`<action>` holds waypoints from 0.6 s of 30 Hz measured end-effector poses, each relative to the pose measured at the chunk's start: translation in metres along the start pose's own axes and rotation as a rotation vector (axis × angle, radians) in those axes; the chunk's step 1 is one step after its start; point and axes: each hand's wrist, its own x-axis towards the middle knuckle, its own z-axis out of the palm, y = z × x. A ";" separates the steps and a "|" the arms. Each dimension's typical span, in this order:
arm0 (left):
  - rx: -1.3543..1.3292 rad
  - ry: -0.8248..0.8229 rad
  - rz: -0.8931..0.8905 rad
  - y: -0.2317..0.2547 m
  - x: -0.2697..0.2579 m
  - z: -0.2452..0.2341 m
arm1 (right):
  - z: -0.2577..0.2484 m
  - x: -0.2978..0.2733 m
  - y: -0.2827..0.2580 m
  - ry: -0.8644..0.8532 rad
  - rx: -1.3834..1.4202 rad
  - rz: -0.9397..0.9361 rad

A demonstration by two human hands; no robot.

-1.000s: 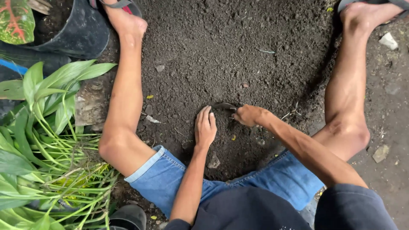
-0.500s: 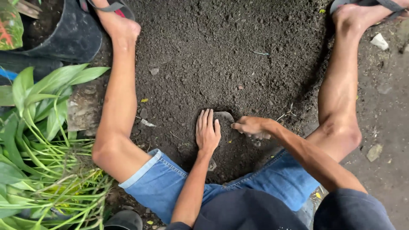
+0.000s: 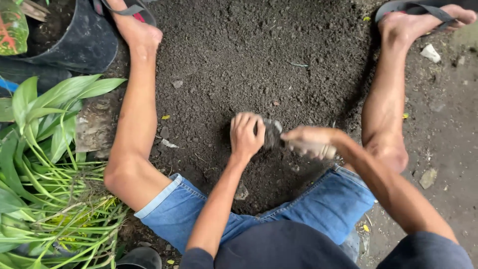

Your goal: A person is sitting on the ground, using a hand trowel to dig a hole in the soil to plant greenery.

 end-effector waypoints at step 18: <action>0.280 -0.958 -0.306 -0.005 -0.061 -0.081 | 0.092 0.032 0.055 0.524 -0.380 -0.187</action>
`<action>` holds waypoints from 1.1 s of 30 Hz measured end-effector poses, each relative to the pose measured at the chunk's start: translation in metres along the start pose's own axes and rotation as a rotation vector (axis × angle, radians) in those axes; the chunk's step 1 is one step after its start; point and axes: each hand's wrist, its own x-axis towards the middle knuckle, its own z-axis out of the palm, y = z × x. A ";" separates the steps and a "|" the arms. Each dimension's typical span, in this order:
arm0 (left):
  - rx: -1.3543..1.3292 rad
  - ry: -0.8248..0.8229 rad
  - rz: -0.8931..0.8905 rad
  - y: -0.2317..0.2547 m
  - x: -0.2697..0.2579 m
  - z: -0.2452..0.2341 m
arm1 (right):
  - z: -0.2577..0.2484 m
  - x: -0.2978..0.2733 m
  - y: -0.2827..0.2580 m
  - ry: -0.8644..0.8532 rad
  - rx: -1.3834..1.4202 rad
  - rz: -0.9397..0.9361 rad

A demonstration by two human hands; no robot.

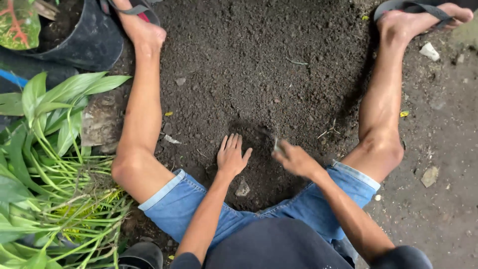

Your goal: A person is sitting on the ground, using a hand trowel to dig a hole in the soil to plant greenery.

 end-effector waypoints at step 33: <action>0.248 0.571 -0.183 -0.065 0.022 0.006 | 0.087 0.053 -0.071 -0.064 0.514 0.290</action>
